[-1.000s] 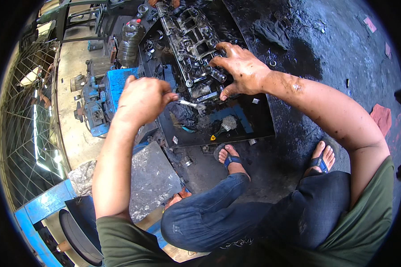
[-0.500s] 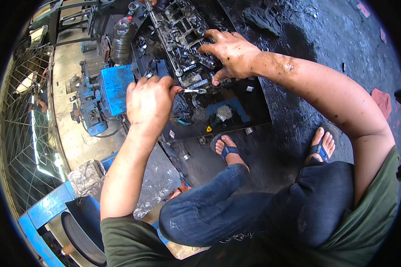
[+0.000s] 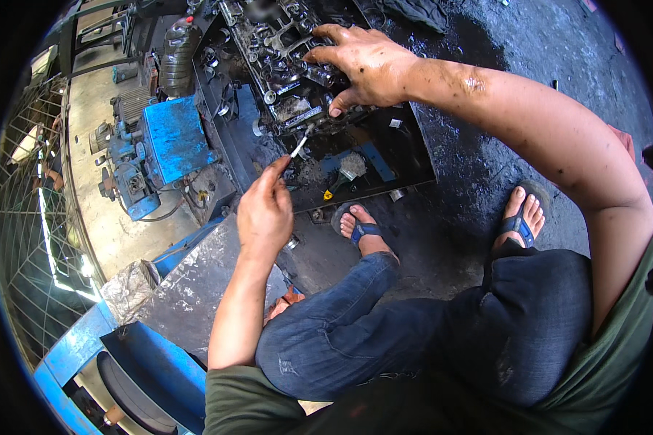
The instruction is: The person scrubs a metal engine cylinder head with a brush and solvent, then wipes it with a cloth. They repeat the scrubbing and wiping process on different sections of the part.
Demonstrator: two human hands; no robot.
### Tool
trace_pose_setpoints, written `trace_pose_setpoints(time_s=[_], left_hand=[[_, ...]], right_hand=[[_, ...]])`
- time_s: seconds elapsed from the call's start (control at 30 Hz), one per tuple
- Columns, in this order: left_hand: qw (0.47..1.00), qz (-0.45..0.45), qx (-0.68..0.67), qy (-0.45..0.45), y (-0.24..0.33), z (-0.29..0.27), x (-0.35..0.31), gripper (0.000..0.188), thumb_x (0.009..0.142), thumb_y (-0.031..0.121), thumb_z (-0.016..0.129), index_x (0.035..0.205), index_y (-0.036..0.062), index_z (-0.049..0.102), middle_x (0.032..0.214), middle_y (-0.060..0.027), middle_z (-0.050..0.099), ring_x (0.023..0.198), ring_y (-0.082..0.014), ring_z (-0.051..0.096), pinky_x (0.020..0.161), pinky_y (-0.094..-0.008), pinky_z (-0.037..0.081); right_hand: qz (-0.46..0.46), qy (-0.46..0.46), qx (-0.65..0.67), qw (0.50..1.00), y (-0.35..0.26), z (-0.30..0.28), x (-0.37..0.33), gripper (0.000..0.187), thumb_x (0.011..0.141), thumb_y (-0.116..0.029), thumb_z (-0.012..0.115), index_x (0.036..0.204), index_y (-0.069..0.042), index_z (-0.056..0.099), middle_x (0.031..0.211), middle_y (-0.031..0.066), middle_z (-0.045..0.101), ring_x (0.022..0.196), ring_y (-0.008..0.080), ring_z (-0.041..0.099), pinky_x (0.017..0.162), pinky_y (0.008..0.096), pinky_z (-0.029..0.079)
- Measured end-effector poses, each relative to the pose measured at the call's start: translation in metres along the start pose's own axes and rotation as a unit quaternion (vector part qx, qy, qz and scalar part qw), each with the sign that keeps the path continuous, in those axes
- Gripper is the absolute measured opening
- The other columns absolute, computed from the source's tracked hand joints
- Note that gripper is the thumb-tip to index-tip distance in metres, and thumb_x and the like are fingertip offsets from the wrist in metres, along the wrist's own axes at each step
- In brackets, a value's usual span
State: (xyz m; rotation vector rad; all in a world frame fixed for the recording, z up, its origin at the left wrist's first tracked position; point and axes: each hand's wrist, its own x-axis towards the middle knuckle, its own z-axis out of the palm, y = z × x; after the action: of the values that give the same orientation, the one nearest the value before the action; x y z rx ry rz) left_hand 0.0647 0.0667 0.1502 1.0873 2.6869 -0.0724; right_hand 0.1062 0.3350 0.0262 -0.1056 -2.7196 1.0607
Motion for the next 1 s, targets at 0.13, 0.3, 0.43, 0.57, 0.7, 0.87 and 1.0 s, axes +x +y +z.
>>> trace_pose_setpoints(time_s=[0.13,0.3,0.43,0.57,0.7,0.87,1.0], left_hand=[[0.994,-0.091,0.000,-0.066,0.011,-0.009,0.003,0.039,0.100,0.008,0.057,0.136,0.0156,0.069,0.108,-0.0219,0.076,0.101,-0.0438,0.073,0.088,-0.0491,0.057],[0.997,-0.054,-0.028,-0.046,0.007,-0.012,0.005,0.038,0.102,0.011,0.059,0.137,0.0189,0.070,0.112,-0.0233,0.075,0.102,-0.0429,0.073,0.088,-0.0484,0.058],[0.998,-0.036,-0.049,-0.033,-0.007,-0.013,0.006,0.033,0.102,0.015,0.064,0.134,0.0193,0.072,0.113,-0.0214,0.076,0.102,-0.0428,0.073,0.087,-0.0476,0.058],[0.991,-0.082,-0.050,-0.094,-0.034,-0.014,0.010,0.025,0.100,0.017,0.069,0.124,0.0139,0.075,0.103,-0.0187,0.078,0.093,-0.0370,0.077,0.082,-0.0444,0.059],[0.917,-0.139,-0.187,-0.324,-0.067,0.041,0.017,0.027,0.098,0.026,0.073,0.117,0.0073,0.074,0.089,-0.0135,0.078,0.081,-0.0255,0.077,0.076,-0.0374,0.059],[0.963,-0.015,-0.124,-0.240,-0.083,0.170,0.019,0.027,0.100,0.026,0.068,0.119,0.0082,0.076,0.111,-0.0195,0.078,0.107,-0.0386,0.074,0.094,-0.0453,0.058],[0.966,-0.089,-0.064,-0.232,-0.083,0.167,0.033,0.032,0.100,0.028,0.064,0.124,0.0086,0.076,0.114,-0.0214,0.076,0.110,-0.0396,0.073,0.098,-0.0450,0.056]], right_hand=[[0.003,-0.005,-0.036,0.999,-0.001,-0.002,0.005,0.090,0.075,-0.049,0.092,0.152,-0.020,0.057,0.155,0.0175,0.050,0.142,0.0385,0.052,0.116,0.0518,0.044],[0.019,-0.036,-0.015,0.999,-0.007,-0.008,0.003,0.091,0.074,-0.049,0.093,0.153,-0.020,0.056,0.157,0.0180,0.047,0.143,0.0389,0.050,0.117,0.0514,0.043],[0.016,-0.047,0.008,0.999,-0.006,-0.011,0.004,0.093,0.073,-0.040,0.096,0.154,-0.018,0.054,0.165,0.0188,0.039,0.149,0.0407,0.045,0.122,0.0501,0.040],[-0.056,-0.046,0.069,0.995,0.027,-0.016,0.002,0.074,0.084,-0.017,0.087,0.151,-0.016,0.056,0.162,0.0168,0.044,0.149,0.0375,0.046,0.125,0.0469,0.040],[-0.024,0.001,0.098,0.995,0.057,-0.018,-0.004,0.051,0.094,-0.006,0.074,0.144,-0.009,0.060,0.147,0.0129,0.061,0.139,0.0321,0.056,0.120,0.0448,0.047],[0.075,-0.104,0.160,0.979,0.056,-0.022,-0.032,0.038,0.099,-0.010,0.072,0.136,-0.005,0.065,0.141,0.0148,0.067,0.132,0.0316,0.064,0.111,0.0444,0.054],[0.064,-0.148,0.160,0.974,0.033,-0.018,-0.046,0.055,0.096,-0.018,0.077,0.147,-0.008,0.058,0.134,0.0185,0.068,0.125,0.0315,0.067,0.107,0.0444,0.056]])
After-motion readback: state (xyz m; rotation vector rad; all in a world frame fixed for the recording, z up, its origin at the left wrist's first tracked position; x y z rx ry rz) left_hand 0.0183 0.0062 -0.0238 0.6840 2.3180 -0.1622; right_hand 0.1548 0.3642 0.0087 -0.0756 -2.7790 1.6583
